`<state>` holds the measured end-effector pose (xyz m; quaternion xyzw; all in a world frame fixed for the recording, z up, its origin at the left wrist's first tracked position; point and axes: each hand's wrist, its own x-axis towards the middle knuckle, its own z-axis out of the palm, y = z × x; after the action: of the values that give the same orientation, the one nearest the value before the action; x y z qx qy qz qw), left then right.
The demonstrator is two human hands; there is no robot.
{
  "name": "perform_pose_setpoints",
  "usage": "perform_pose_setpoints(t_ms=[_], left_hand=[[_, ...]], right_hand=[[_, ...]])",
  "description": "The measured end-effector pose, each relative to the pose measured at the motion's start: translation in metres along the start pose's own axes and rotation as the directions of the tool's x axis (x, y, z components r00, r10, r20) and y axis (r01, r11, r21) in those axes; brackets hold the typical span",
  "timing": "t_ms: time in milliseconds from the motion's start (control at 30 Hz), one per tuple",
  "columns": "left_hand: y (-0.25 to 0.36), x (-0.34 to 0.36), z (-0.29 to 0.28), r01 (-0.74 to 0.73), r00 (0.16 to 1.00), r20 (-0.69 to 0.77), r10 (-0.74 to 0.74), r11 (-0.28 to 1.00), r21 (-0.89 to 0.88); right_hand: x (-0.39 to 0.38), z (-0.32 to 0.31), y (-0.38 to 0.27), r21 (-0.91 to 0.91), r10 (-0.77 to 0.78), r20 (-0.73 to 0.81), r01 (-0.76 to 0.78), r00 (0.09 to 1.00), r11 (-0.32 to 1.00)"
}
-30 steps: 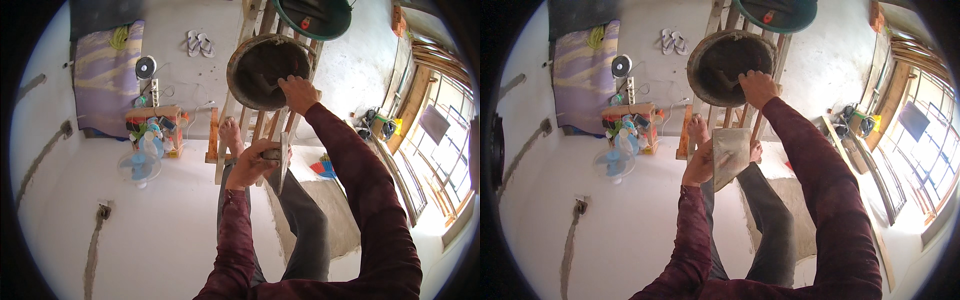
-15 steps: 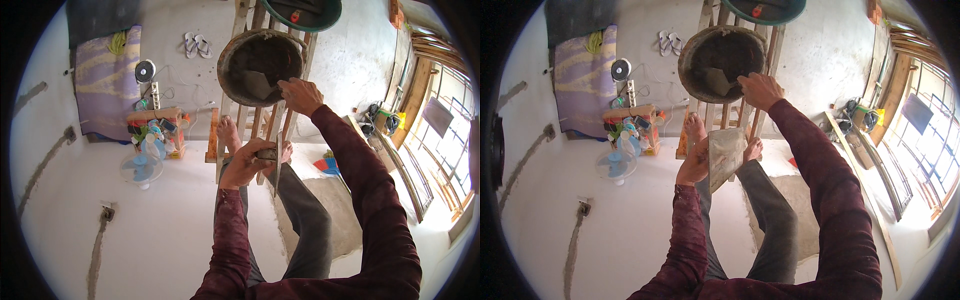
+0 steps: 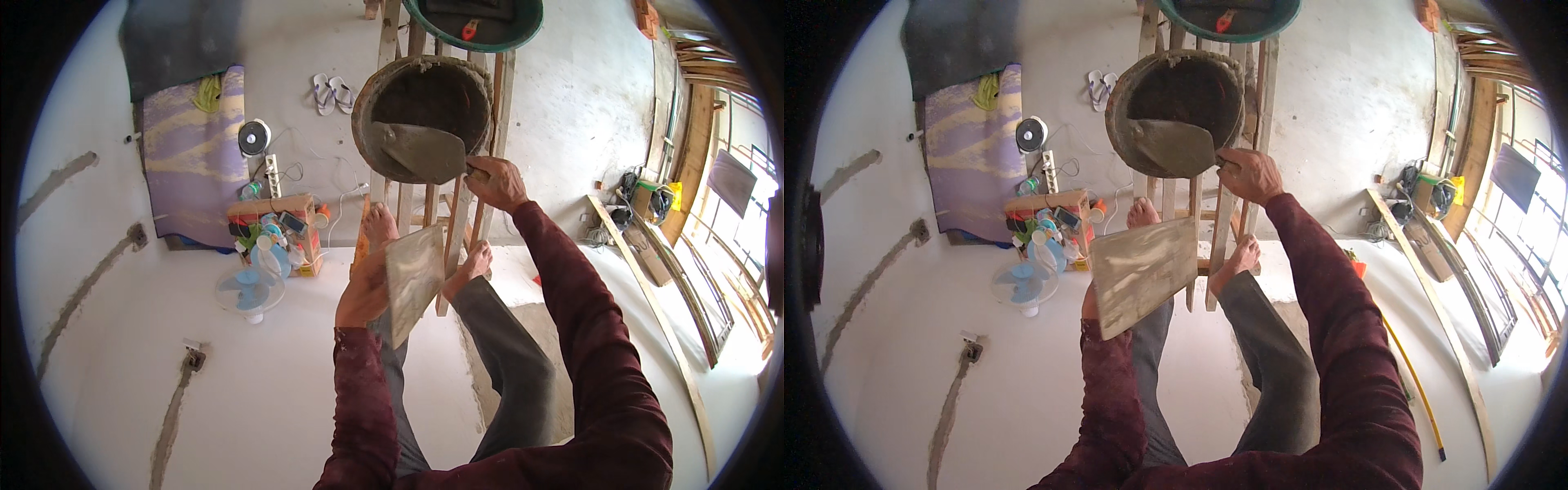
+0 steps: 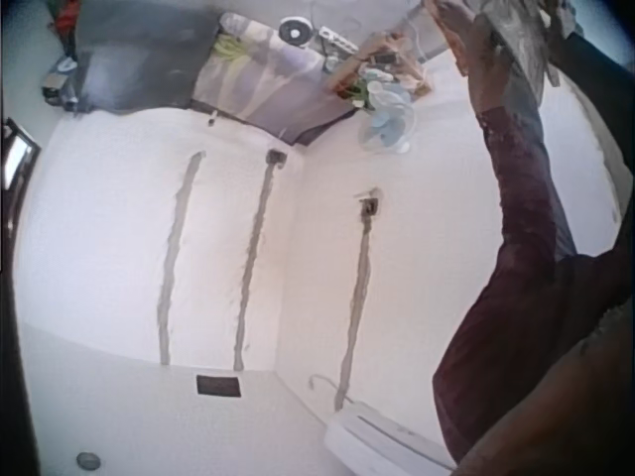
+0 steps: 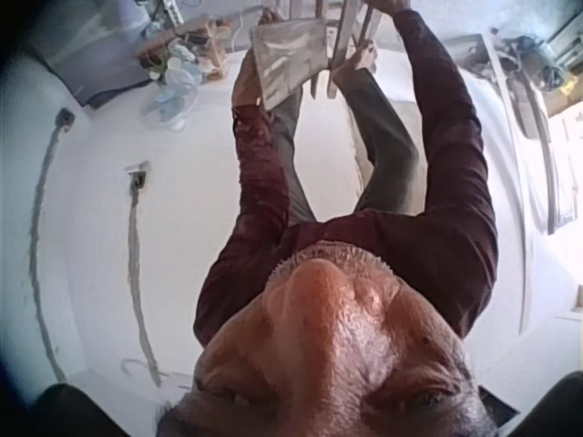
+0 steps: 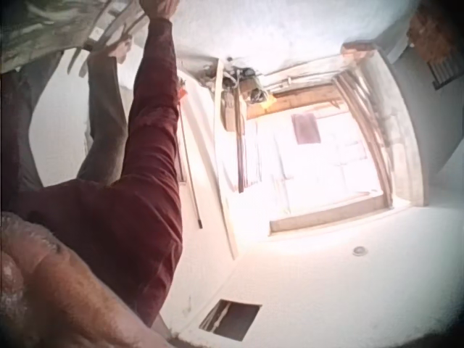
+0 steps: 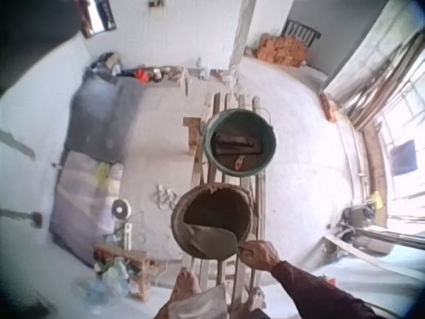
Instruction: The person applies plaster to a ceiling joint using a trowel and a hawk, picking up plaster from a bucket and smoothing it over the surface.
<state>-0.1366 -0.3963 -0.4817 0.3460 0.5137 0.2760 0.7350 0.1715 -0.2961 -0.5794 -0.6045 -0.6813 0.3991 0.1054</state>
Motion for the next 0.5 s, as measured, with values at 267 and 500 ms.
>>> perform_pose_setpoints(t_ms=[267,500], left_hand=[[-0.060,-0.030,-0.049,-0.137,0.975,-0.165,0.148,0.988,0.074],[0.021,-0.044,-0.029,-0.312,0.933,-0.009,0.360,0.821,0.478]], right_hand=[[-0.052,-0.072,-0.042,0.026,-0.093,-0.067,0.095,0.993,0.995],[-0.151,-0.280,-0.194,-0.022,-0.230,-0.030,0.229,0.973,0.973]])
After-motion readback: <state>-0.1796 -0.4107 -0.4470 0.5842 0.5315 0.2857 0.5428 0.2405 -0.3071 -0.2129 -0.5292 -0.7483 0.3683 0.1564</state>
